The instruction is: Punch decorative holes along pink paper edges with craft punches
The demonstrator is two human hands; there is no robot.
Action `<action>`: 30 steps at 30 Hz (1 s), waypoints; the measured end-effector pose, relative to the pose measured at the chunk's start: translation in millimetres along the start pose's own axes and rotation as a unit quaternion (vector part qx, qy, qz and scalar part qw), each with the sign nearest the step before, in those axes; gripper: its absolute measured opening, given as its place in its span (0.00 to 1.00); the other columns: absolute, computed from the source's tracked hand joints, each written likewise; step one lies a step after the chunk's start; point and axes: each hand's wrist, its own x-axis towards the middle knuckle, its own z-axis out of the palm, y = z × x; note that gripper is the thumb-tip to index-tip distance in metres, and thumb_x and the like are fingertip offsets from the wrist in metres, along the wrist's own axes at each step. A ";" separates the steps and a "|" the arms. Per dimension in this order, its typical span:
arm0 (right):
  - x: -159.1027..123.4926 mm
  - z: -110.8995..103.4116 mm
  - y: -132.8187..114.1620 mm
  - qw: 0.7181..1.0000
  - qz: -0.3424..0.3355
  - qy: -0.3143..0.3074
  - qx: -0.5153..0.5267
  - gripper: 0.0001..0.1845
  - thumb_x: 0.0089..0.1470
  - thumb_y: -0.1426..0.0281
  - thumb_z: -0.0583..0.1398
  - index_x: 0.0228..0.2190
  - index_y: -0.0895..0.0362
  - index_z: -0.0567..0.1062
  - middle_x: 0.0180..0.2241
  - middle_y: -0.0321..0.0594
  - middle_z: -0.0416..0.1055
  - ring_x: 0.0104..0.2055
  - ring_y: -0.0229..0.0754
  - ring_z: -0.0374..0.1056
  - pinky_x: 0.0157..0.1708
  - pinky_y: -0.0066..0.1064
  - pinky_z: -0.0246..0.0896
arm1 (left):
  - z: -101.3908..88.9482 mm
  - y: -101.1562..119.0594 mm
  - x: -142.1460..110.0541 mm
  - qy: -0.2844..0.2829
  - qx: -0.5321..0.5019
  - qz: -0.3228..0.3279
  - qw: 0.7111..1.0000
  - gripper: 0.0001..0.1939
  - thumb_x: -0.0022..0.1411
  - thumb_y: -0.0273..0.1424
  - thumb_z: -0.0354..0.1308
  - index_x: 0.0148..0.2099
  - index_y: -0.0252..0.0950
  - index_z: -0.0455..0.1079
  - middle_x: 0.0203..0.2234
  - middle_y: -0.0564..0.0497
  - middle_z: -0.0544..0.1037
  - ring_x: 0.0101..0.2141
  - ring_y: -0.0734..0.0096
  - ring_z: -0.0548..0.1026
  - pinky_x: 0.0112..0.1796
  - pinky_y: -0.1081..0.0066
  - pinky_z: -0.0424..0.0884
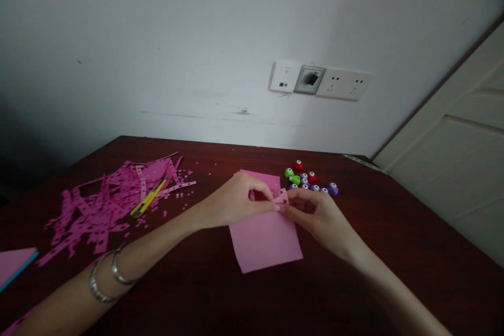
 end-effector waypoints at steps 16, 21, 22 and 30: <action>-8.1 6.7 -1.1 0.967 -0.092 0.027 -0.234 0.17 0.60 0.63 0.49 0.24 0.57 0.67 0.22 0.36 0.64 0.24 0.35 0.57 0.23 0.26 0.51 | 6.4 -3.7 0.6 -0.099 -0.072 -0.028 0.992 0.13 0.56 0.37 0.55 0.31 0.32 0.72 0.23 0.53 0.72 0.25 0.77 0.66 0.27 0.76 0.61; -8.1 8.9 -0.2 0.965 -0.095 0.044 -0.240 0.16 0.59 0.65 0.49 0.24 0.58 0.68 0.22 0.36 0.64 0.25 0.35 0.57 0.24 0.26 0.51 | 9.6 -3.6 1.8 -0.068 -0.081 -0.019 0.994 0.12 0.57 0.35 0.53 0.32 0.31 0.73 0.24 0.52 0.74 0.26 0.77 0.67 0.29 0.76 0.61; -8.1 9.2 0.2 0.964 -0.096 0.051 -0.241 0.16 0.59 0.65 0.49 0.24 0.58 0.67 0.22 0.36 0.64 0.25 0.35 0.57 0.24 0.26 0.51 | 9.8 -3.7 2.0 -0.065 -0.084 -0.017 0.994 0.12 0.57 0.35 0.54 0.32 0.31 0.73 0.24 0.52 0.74 0.26 0.77 0.67 0.29 0.76 0.61; -10.0 15.6 0.5 0.955 -0.114 0.104 -0.252 0.15 0.59 0.66 0.49 0.24 0.58 0.67 0.22 0.36 0.64 0.24 0.36 0.58 0.24 0.26 0.51 | 9.8 -3.6 2.3 -0.040 -0.084 -0.021 0.995 0.13 0.57 0.36 0.53 0.30 0.31 0.73 0.23 0.51 0.74 0.27 0.75 0.68 0.28 0.75 0.62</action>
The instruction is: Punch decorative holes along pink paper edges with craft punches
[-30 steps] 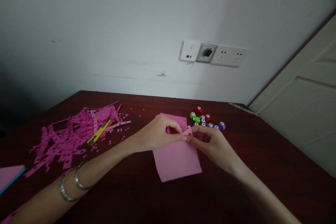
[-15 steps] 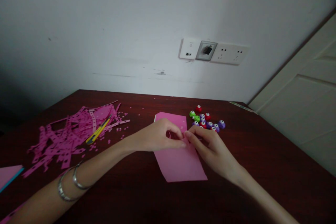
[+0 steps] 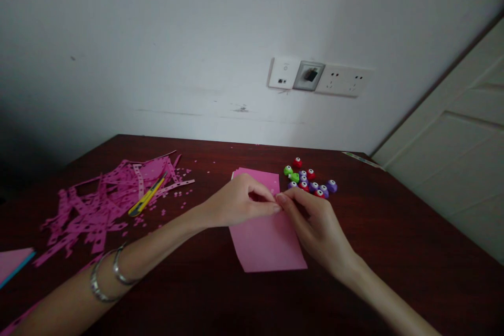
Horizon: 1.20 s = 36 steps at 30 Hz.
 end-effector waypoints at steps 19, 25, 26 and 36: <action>12.0 -27.5 10.2 0.992 0.029 -0.122 0.011 0.17 0.57 0.61 0.51 0.25 0.58 0.72 0.24 0.37 0.68 0.26 0.37 0.61 0.24 0.27 0.53 | -13.8 -4.6 2.4 0.074 -0.073 -0.049 0.993 0.14 0.55 0.38 0.56 0.34 0.31 0.73 0.26 0.50 0.75 0.26 0.76 0.70 0.25 0.77 0.63; 13.2 -29.1 13.8 0.997 0.011 -0.070 0.008 0.16 0.58 0.62 0.50 0.26 0.57 0.70 0.25 0.37 0.67 0.26 0.37 0.59 0.25 0.27 0.53 | -25.4 -13.6 0.5 -0.025 -0.117 -0.083 0.989 0.16 0.49 0.38 0.61 0.36 0.31 0.72 0.27 0.49 0.77 0.26 0.75 0.72 0.25 0.76 0.66; 13.7 -29.2 14.9 0.998 0.015 -0.054 0.001 0.16 0.58 0.62 0.50 0.26 0.57 0.69 0.25 0.37 0.66 0.26 0.37 0.59 0.24 0.27 0.53 | -28.9 -16.2 -0.2 -0.051 -0.108 -0.092 0.989 0.15 0.48 0.38 0.62 0.35 0.31 0.72 0.26 0.49 0.76 0.25 0.74 0.72 0.24 0.75 0.66; 18.1 -27.2 29.0 0.996 0.053 0.063 -0.029 0.16 0.57 0.62 0.51 0.25 0.58 0.69 0.20 0.35 0.64 0.22 0.35 0.57 0.21 0.26 0.49 | -43.8 -14.5 -4.3 -0.073 -0.101 -0.109 0.986 0.11 0.49 0.35 0.62 0.32 0.32 0.74 0.27 0.48 0.78 0.27 0.74 0.74 0.28 0.74 0.69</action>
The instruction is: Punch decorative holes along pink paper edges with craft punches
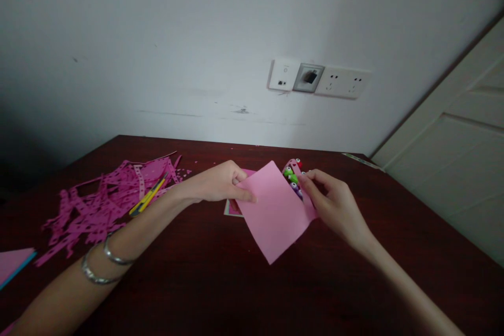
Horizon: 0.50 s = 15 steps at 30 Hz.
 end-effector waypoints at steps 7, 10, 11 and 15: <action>3.5 -7.8 -2.3 0.997 0.020 -0.053 0.055 0.17 0.57 0.59 0.51 0.28 0.58 0.71 0.24 0.37 0.66 0.24 0.35 0.60 0.21 0.26 0.53 | -4.0 1.3 -0.8 0.008 -0.017 0.013 1.000 0.09 0.51 0.33 0.61 0.33 0.33 0.74 0.27 0.50 0.78 0.29 0.74 0.75 0.31 0.73 0.70; 3.5 -9.4 -4.6 0.993 0.023 -0.110 0.044 0.19 0.56 0.58 0.52 0.23 0.58 0.71 0.20 0.36 0.64 0.21 0.35 0.59 0.19 0.25 0.52 | -6.5 -0.1 -1.0 0.012 -0.020 0.011 1.000 0.09 0.51 0.33 0.60 0.33 0.32 0.74 0.27 0.49 0.78 0.28 0.74 0.74 0.31 0.73 0.70; 3.7 -9.5 -4.3 0.993 0.020 -0.113 0.041 0.18 0.55 0.59 0.53 0.22 0.58 0.71 0.20 0.35 0.64 0.21 0.34 0.58 0.19 0.25 0.52 | -7.4 -0.6 -1.1 0.011 -0.022 0.009 1.000 0.09 0.51 0.33 0.61 0.33 0.32 0.74 0.27 0.49 0.78 0.28 0.74 0.74 0.31 0.73 0.70; 5.9 -9.5 1.3 0.994 0.038 -0.090 0.055 0.15 0.53 0.60 0.55 0.23 0.58 0.70 0.18 0.34 0.63 0.17 0.32 0.58 0.16 0.24 0.51 | -11.5 -2.7 -1.1 0.018 -0.020 0.007 1.000 0.12 0.49 0.34 0.62 0.35 0.31 0.74 0.27 0.48 0.78 0.27 0.74 0.74 0.29 0.73 0.70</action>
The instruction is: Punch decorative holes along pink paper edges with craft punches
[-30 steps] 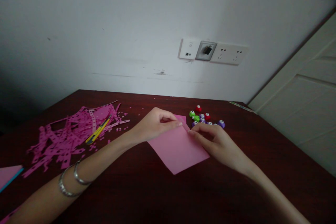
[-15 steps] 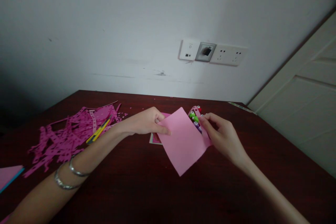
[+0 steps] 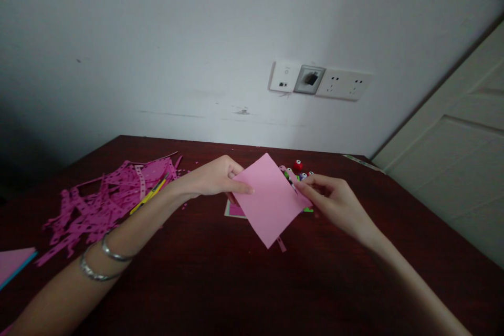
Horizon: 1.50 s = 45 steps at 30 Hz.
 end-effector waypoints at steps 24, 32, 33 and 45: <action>8.7 -13.5 14.4 0.995 0.039 0.052 0.081 0.18 0.48 0.57 0.58 0.31 0.61 0.72 0.23 0.39 0.69 0.20 0.36 0.66 0.18 0.26 0.63 | -15.5 11.2 -13.5 0.027 0.032 0.002 0.999 0.12 0.51 0.35 0.58 0.37 0.34 0.73 0.31 0.47 0.78 0.30 0.71 0.75 0.31 0.71 0.70; 18.6 11.8 14.6 0.996 -0.074 -0.040 -0.015 0.10 0.53 0.65 0.55 0.31 0.59 0.72 0.24 0.38 0.71 0.24 0.35 0.64 0.24 0.27 0.59 | -38.2 34.7 -34.4 0.259 -0.018 0.091 0.962 0.11 0.55 0.35 0.54 0.31 0.32 0.70 0.25 0.48 0.73 0.25 0.74 0.72 0.25 0.75 0.69; 23.9 18.1 7.3 0.994 -0.096 -0.043 -0.028 0.09 0.53 0.67 0.55 0.31 0.59 0.73 0.24 0.37 0.71 0.25 0.35 0.64 0.25 0.27 0.58 | -43.3 37.7 -38.9 0.299 -0.027 0.105 0.948 0.10 0.56 0.35 0.53 0.31 0.32 0.69 0.24 0.49 0.71 0.23 0.75 0.71 0.23 0.75 0.69; 136.4 154.9 -149.5 0.897 -0.218 -0.185 0.336 0.01 0.47 0.76 0.58 0.26 0.60 0.69 0.22 0.33 0.68 0.24 0.31 0.64 0.30 0.27 0.62 | -66.2 58.2 -88.3 0.465 -0.058 0.223 0.855 0.11 0.56 0.36 0.51 0.27 0.34 0.62 0.15 0.54 0.65 0.14 0.78 0.62 0.17 0.75 0.59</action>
